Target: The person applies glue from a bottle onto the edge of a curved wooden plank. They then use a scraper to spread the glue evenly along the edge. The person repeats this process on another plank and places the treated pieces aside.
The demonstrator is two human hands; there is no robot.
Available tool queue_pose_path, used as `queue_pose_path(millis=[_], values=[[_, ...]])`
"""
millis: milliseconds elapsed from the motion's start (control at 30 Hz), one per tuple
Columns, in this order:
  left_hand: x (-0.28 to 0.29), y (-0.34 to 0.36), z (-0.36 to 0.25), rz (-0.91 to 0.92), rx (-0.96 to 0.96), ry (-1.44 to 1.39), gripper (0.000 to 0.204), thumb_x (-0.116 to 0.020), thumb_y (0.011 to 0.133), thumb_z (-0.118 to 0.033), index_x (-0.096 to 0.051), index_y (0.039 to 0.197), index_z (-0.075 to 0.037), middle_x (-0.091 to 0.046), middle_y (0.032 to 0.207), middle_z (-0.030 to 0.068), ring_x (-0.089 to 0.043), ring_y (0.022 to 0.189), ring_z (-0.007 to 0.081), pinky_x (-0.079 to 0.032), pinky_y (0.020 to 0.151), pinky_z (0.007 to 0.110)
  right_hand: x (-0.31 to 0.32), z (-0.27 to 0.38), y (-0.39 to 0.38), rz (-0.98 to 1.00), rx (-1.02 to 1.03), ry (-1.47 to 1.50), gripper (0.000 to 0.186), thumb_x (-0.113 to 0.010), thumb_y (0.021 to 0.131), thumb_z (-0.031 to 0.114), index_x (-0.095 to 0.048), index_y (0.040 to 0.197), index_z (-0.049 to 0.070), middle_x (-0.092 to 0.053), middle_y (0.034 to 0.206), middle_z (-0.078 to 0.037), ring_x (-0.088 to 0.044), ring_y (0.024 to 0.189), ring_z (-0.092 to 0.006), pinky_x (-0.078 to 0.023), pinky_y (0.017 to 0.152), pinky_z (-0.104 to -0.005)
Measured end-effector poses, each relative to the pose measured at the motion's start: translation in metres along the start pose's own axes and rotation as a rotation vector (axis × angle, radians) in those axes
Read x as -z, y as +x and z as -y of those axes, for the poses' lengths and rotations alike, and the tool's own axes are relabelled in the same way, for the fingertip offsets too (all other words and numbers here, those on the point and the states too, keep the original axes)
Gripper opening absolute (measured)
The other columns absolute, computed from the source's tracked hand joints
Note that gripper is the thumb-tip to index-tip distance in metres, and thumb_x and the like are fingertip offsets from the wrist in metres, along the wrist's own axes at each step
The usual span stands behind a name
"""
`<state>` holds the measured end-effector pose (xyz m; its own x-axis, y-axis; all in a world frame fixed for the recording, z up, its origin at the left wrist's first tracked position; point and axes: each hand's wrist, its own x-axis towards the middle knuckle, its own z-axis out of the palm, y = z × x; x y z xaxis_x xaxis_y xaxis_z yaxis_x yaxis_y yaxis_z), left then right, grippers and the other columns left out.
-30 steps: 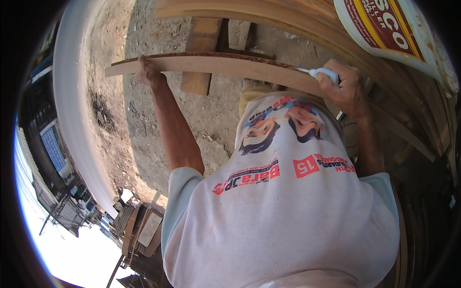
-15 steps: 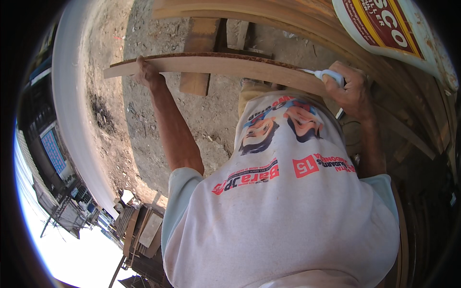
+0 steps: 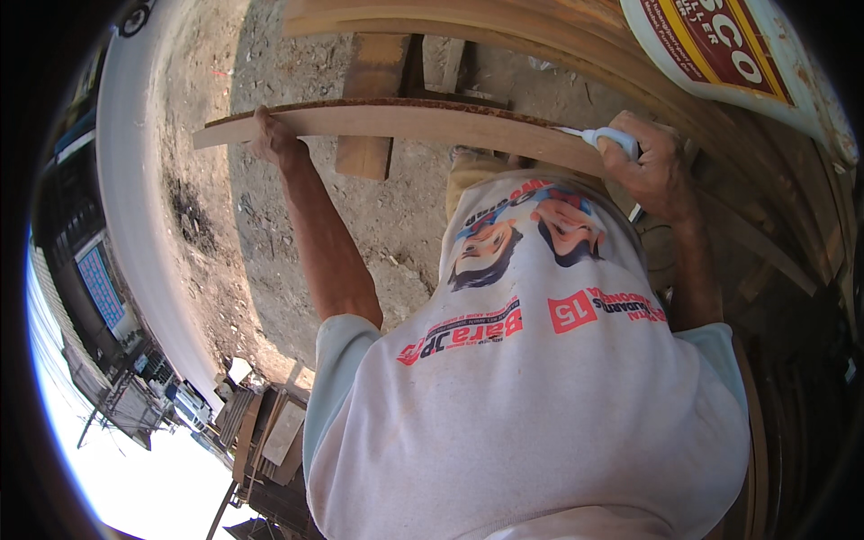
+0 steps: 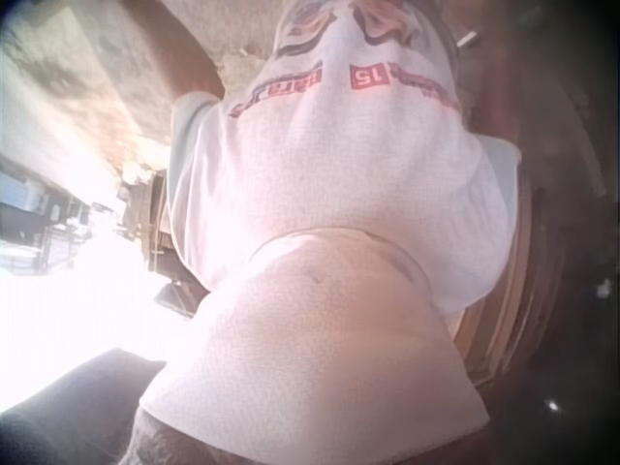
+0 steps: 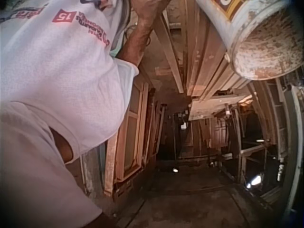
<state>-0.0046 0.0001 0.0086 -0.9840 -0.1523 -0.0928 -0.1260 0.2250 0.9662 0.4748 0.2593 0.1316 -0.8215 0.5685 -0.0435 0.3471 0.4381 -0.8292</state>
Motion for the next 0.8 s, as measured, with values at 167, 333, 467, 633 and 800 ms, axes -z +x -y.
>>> queue_pose_path(millis=[167,333,467,633,800], values=[[0.000,0.000,-0.001,-0.004,0.003,0.001,0.077,-0.073,0.085,-0.031,-0.038,0.140,0.010,-0.059,0.123,0.0244,-0.065,0.101,0.0343,-0.057,0.083,0.048,0.000,-0.001,-0.001,0.001,-0.009,-0.007,0.020,-0.069,0.089,0.015,-0.057,0.082,0.000,-0.056,0.071,-0.019,-0.059,0.063,-0.0343,-0.049,0.062,-0.0428],[-0.002,-0.005,-0.004,-0.017,-0.014,0.011,0.075,-0.074,0.085,-0.031,-0.041,0.137,0.012,-0.061,0.119,0.0240,-0.065,0.098,0.0337,-0.056,0.081,0.048,0.001,0.000,-0.003,-0.008,-0.007,-0.003,0.021,-0.069,0.089,0.015,-0.057,0.082,0.000,-0.055,0.070,-0.019,-0.059,0.062,-0.0345,-0.048,0.063,-0.0429],[-0.006,-0.022,-0.019,0.019,0.006,0.003,0.065,-0.074,0.087,-0.028,-0.048,0.129,0.013,-0.064,0.111,0.0220,-0.065,0.092,0.0316,-0.056,0.078,0.047,0.003,-0.001,-0.005,-0.015,-0.020,-0.022,0.021,-0.069,0.089,0.014,-0.057,0.081,-0.001,-0.054,0.069,-0.019,-0.058,0.062,-0.0343,-0.048,0.062,-0.0424],[0.001,0.001,-0.003,0.005,-0.020,-0.032,0.059,-0.076,0.087,-0.030,-0.056,0.121,0.013,-0.065,0.111,0.0213,-0.067,0.091,0.0332,-0.058,0.079,0.046,0.009,0.002,-0.007,-0.010,-0.027,-0.024,0.021,-0.069,0.089,0.015,-0.057,0.082,-0.001,-0.054,0.067,-0.018,-0.056,0.059,-0.0338,-0.048,0.061,-0.0425],[-0.003,-0.003,-0.004,-0.012,0.006,-0.011,0.060,-0.077,0.087,-0.030,-0.055,0.123,0.013,-0.065,0.114,0.0219,-0.067,0.093,0.0334,-0.059,0.080,0.047,0.006,-0.003,-0.008,-0.035,-0.018,-0.020,0.021,-0.069,0.089,0.014,-0.057,0.081,-0.001,-0.053,0.066,-0.019,-0.056,0.057,-0.0336,-0.048,0.059,-0.0424]])
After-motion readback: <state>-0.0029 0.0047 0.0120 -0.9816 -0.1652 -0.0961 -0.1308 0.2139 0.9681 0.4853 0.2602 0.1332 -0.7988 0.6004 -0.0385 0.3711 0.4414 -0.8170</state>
